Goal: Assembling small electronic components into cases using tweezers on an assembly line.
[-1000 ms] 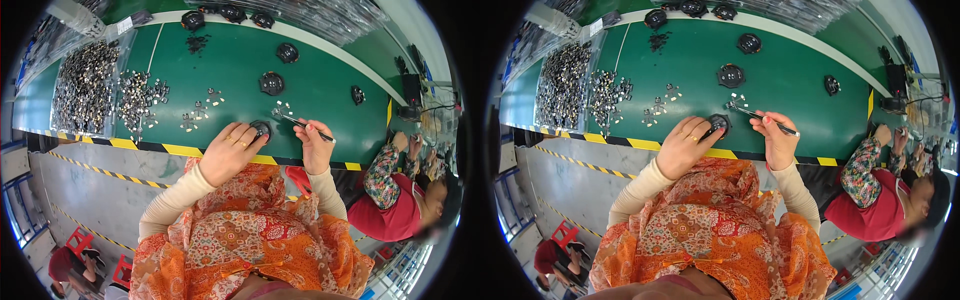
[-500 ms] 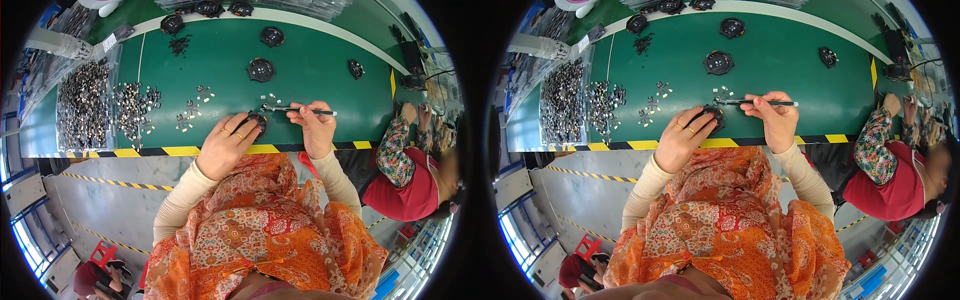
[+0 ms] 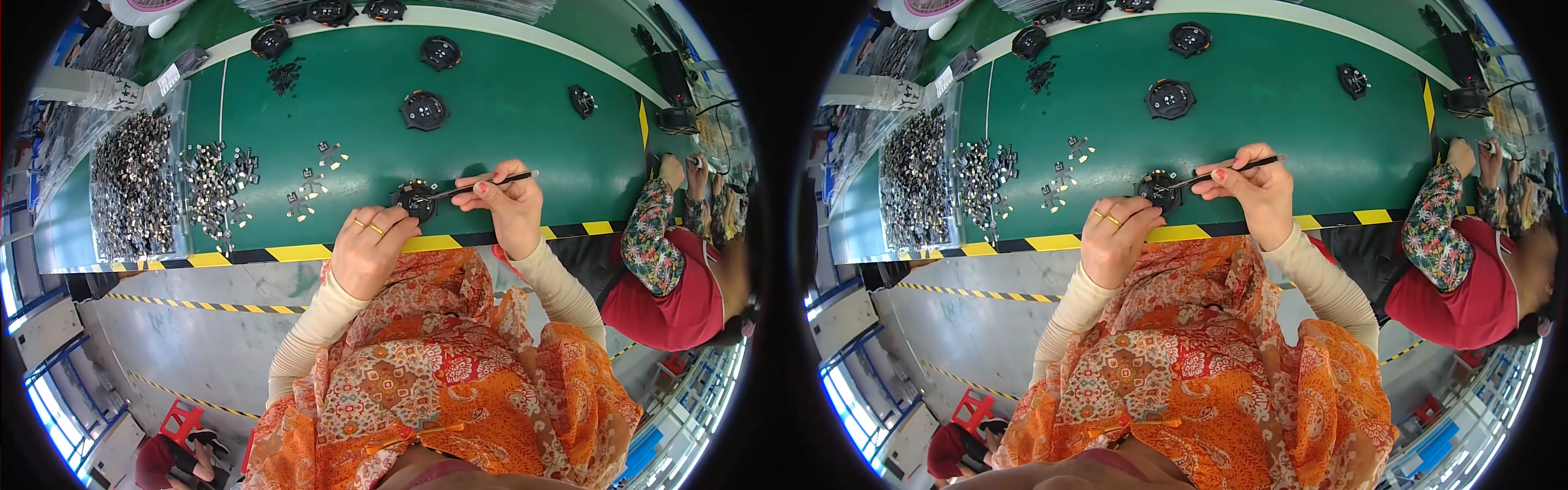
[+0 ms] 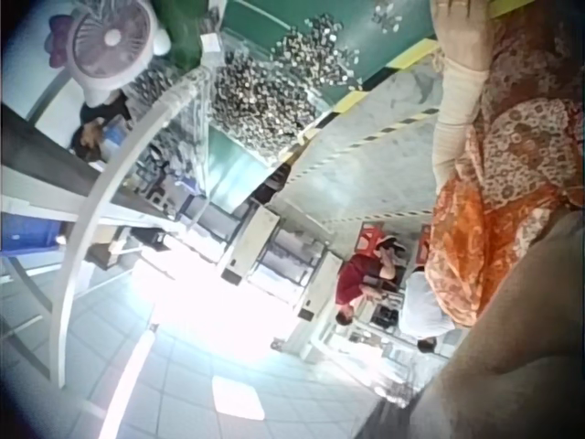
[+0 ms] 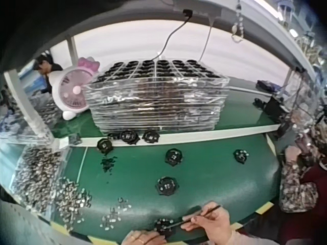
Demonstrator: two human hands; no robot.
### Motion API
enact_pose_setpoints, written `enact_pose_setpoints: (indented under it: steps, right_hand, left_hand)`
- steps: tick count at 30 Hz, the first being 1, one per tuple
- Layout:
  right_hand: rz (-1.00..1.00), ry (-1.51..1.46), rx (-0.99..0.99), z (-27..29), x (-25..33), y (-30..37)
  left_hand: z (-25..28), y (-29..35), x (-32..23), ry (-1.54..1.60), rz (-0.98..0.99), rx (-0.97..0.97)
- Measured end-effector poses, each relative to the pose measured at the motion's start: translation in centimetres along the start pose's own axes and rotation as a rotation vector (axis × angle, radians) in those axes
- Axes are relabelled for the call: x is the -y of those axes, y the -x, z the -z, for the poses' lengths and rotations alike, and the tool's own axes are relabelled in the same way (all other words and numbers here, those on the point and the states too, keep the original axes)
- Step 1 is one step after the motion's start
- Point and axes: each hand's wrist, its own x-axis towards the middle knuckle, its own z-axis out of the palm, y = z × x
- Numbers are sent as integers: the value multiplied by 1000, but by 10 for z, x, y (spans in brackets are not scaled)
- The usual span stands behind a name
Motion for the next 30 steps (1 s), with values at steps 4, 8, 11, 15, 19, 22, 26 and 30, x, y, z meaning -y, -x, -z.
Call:
enact_pose_setpoints:
  steps: [4,8,11,15,19,22,26,30]
  right_hand:
    - [-35,5,-4,0,4,-3]
    - [-66,-4,-2,1,5,-5]
    - [-61,23,4,1,3,-5]
    - [-57,35,1,-1,3,-5]
    - [-75,45,-19,-4,4,-5]
    - [-97,64,-25,-6,7,-6]
    - [-127,105,-30,-10,12,-8]
    - [352,710,74,-17,35,-7]
  left_hand:
    - [0,1,3,1,-33,14]
    - [-2,2,3,-11,-23,3]
    - [-2,1,2,-9,-11,-8]
    - [-2,2,1,-16,-12,-17]
    - [-1,5,3,-44,-28,-17]
    - [2,6,5,-107,-92,37]
    - [5,3,4,-154,-102,118]
    - [8,1,1,-178,-90,162]
